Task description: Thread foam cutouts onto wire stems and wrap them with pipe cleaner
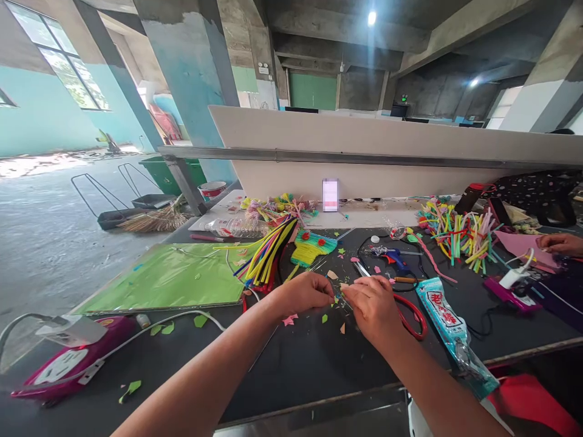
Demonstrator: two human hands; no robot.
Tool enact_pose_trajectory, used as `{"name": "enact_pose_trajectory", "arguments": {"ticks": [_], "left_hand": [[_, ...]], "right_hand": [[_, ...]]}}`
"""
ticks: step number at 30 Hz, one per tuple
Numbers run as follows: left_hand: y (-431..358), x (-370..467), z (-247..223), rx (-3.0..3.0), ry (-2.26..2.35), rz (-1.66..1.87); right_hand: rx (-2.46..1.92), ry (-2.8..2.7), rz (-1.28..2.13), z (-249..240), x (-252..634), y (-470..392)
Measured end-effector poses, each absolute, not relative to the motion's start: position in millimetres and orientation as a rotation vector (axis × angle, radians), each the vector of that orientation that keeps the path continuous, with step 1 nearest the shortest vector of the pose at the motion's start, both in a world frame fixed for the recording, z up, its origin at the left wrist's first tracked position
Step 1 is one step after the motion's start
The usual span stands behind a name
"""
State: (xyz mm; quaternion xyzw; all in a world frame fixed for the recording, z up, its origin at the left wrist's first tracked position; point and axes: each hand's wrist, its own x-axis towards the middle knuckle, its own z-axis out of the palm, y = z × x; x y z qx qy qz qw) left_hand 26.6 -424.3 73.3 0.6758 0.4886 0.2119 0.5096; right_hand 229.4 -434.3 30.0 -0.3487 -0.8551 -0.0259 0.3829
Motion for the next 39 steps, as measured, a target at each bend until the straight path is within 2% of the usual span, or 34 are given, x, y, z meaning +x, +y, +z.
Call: {"name": "enact_pose_trajectory", "arguments": {"ticks": [14, 24, 27, 31, 33, 39], "left_hand": [[-434.9, 31.7, 62.0, 1.658, 1.254, 0.69], [-444.7, 53.1, 55.9, 1.214, 1.177, 0.882], [-444.1, 52.0, 52.8, 1.122, 1.124, 0.891], [-441.0, 44.2, 49.9, 1.089, 1.076, 0.876], [-440.8, 42.1, 50.9, 1.085, 1.065, 0.888], [-444.6, 45.8, 56.7, 1.07, 1.056, 0.952]], "right_hand": [[-0.964, -2.303, -0.217, 31.8, 220.1, -443.0], [-1.052, -2.167, -0.203, 26.5, 212.5, -443.7], [-1.103, -2.134, 0.026, 26.4, 214.2, -434.3], [-1.081, -1.993, 0.833, 36.2, 229.8, -417.8], [-1.058, -1.826, 1.132, 41.6, 240.0, -414.2], [-1.036, -1.734, 1.452, 44.3, 247.4, -423.5]]}}
